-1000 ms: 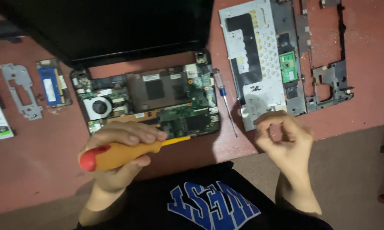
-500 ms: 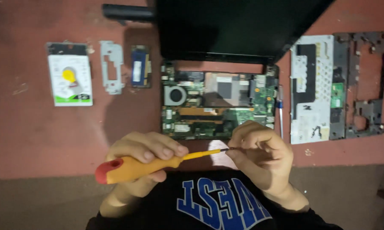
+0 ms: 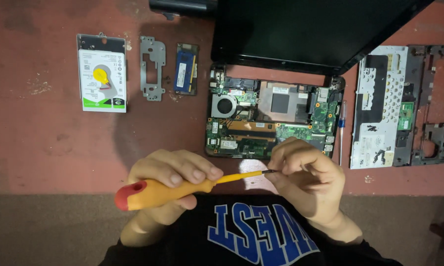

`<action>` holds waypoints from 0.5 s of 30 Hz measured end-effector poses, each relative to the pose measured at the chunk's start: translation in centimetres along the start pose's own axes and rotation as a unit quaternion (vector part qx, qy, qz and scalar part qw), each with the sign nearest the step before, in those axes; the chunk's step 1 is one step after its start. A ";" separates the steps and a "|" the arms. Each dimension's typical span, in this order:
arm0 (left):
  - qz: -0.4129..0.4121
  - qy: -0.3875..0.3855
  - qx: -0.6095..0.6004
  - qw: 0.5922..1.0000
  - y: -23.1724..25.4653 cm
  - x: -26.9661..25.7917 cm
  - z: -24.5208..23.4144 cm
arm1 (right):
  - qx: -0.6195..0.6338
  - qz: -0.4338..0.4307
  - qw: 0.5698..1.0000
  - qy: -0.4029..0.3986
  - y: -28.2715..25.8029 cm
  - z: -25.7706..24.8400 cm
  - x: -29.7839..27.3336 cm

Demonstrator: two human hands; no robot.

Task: Disassembling a laptop by removing screws and internal components using a screwdriver

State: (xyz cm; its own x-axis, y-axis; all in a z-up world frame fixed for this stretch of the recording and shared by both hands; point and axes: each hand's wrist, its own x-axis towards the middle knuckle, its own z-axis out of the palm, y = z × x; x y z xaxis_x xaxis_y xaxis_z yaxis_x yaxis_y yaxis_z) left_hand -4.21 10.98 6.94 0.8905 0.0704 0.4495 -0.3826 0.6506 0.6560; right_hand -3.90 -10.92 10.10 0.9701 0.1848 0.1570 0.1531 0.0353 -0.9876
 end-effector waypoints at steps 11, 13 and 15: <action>-0.006 0.050 0.001 0.999 0.1 0.1 1.1 | -0.018 -0.051 0.998 -0.019 1.3 -0.6 -0.4; -0.008 0.041 0.013 0.999 0.3 -0.1 1.0 | -0.006 -0.053 0.998 -0.024 1.7 -0.6 -0.3; -0.009 0.033 0.025 0.999 0.4 -0.2 0.8 | 0.005 -0.056 0.998 -0.030 1.4 -0.5 -0.1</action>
State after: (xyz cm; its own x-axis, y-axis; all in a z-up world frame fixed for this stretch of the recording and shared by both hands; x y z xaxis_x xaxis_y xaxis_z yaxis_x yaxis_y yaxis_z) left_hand -4.70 10.67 7.60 0.9111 0.1088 0.3976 -0.3761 0.6142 0.6937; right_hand -3.70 -11.36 8.70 0.9341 0.2374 0.2666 0.2576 0.0688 -0.9638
